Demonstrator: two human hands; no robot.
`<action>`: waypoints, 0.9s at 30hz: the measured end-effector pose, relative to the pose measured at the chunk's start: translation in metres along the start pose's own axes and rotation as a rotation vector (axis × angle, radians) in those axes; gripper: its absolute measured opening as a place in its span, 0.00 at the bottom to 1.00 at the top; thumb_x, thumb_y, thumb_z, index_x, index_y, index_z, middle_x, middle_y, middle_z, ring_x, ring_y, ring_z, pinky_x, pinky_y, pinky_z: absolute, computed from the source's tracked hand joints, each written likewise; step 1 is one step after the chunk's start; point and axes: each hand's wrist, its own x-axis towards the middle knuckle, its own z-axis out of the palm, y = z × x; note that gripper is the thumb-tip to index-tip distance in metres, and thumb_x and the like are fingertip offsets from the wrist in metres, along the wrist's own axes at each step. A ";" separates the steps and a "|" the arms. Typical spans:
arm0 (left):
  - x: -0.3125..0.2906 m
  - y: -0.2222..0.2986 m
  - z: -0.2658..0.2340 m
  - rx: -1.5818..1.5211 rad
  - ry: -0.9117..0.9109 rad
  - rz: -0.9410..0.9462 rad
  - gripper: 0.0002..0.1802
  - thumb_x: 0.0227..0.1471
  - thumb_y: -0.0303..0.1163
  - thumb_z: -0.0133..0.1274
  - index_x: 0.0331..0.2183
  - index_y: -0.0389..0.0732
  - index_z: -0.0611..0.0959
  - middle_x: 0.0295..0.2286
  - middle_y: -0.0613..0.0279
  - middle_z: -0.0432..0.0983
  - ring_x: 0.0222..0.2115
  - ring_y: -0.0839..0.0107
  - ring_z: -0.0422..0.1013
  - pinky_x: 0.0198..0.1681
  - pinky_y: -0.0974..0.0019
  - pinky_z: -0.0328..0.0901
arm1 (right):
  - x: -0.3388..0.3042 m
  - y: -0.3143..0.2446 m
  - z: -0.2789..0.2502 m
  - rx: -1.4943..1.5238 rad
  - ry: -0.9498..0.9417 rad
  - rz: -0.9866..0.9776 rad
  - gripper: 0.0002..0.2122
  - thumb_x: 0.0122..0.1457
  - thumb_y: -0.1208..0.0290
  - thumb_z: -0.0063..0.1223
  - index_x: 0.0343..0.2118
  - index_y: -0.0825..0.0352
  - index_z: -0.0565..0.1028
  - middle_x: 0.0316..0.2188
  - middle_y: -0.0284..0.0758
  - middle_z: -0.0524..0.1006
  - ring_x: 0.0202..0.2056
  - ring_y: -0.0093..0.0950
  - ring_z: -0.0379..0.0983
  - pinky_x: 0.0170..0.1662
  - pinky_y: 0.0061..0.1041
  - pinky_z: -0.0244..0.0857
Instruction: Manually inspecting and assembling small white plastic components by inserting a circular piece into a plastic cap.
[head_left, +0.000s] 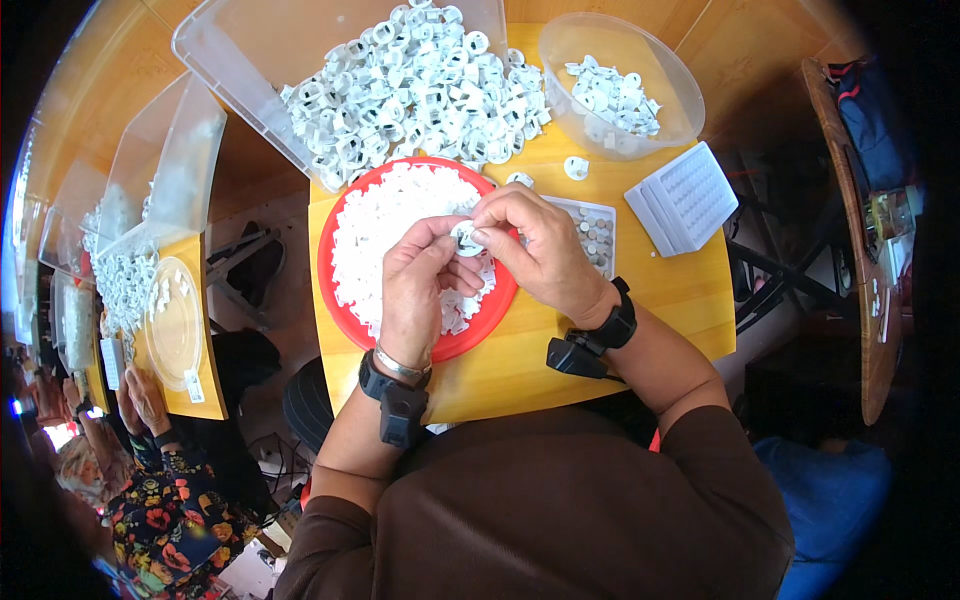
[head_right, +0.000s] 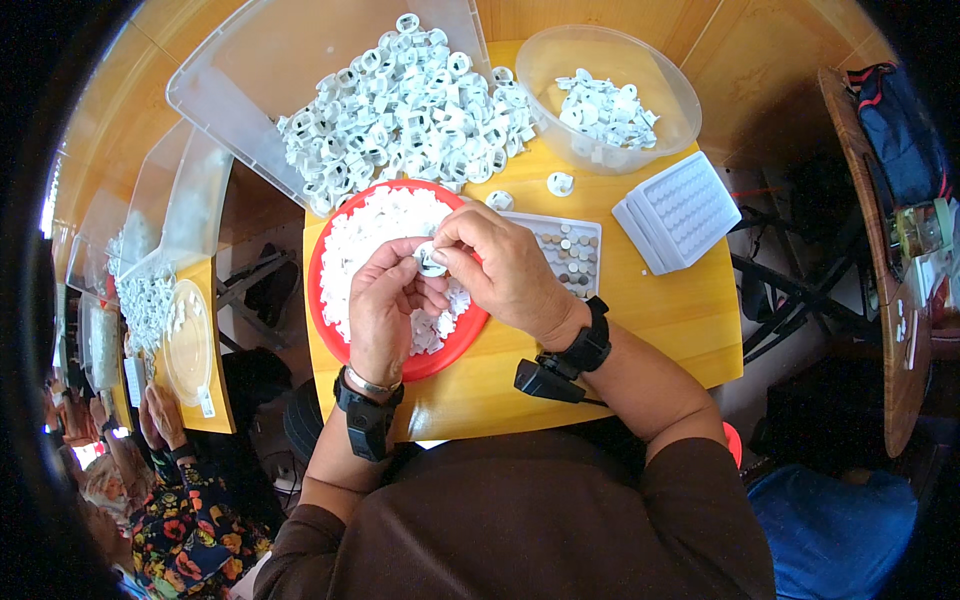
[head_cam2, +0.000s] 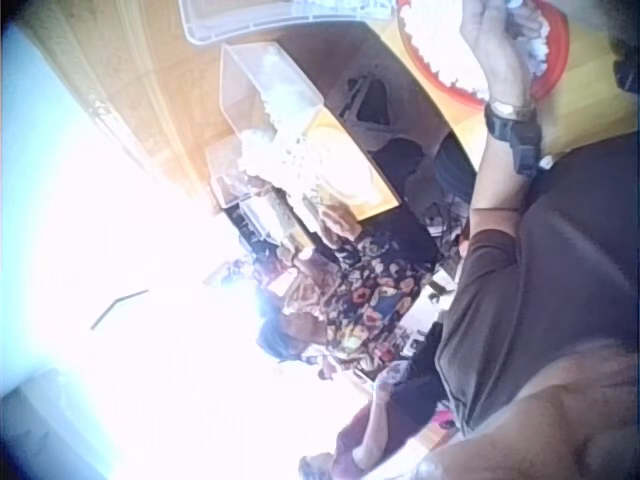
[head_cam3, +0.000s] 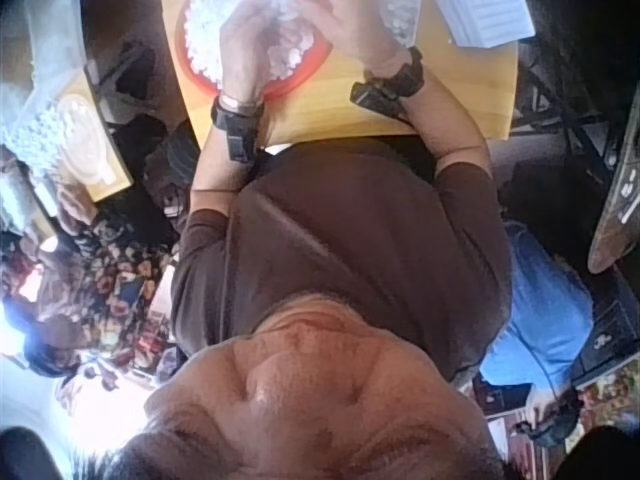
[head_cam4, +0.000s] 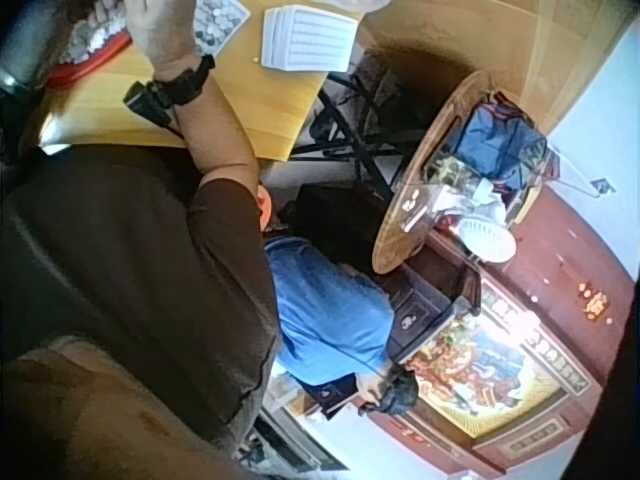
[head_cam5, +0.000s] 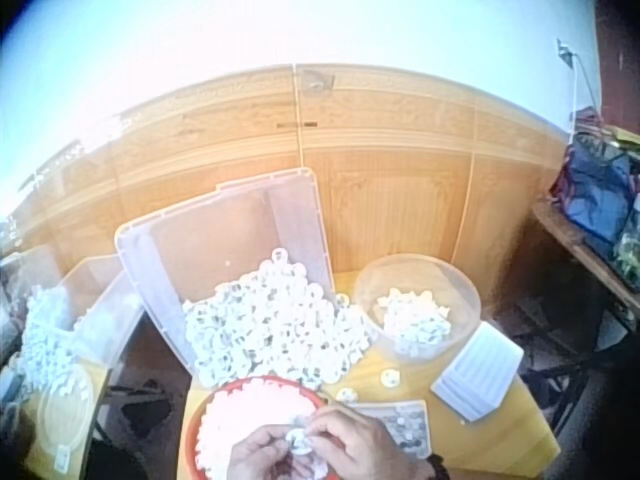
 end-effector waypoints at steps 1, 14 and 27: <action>0.000 0.000 -0.001 -0.005 0.002 -0.010 0.14 0.58 0.26 0.39 0.41 0.32 0.77 0.24 0.56 0.78 0.19 0.75 0.72 0.24 0.76 0.68 | 0.000 0.000 0.000 0.000 -0.005 -0.001 0.04 0.53 0.81 0.52 0.31 0.70 0.70 0.30 0.39 0.74 0.30 0.35 0.73 0.33 0.27 0.67; 0.000 0.002 -0.001 0.048 0.018 -0.043 0.16 0.56 0.25 0.38 0.40 0.29 0.77 0.23 0.53 0.78 0.18 0.72 0.73 0.23 0.74 0.68 | 0.000 -0.002 -0.002 -0.061 -0.061 0.014 0.03 0.54 0.80 0.51 0.30 0.69 0.69 0.30 0.39 0.71 0.30 0.38 0.71 0.33 0.30 0.65; 0.000 -0.002 -0.001 0.031 0.022 -0.041 0.14 0.56 0.24 0.39 0.39 0.30 0.78 0.21 0.56 0.77 0.17 0.75 0.71 0.22 0.76 0.67 | -0.001 -0.003 0.000 -0.082 -0.076 -0.031 0.04 0.51 0.82 0.52 0.29 0.70 0.69 0.30 0.38 0.71 0.30 0.36 0.71 0.33 0.29 0.66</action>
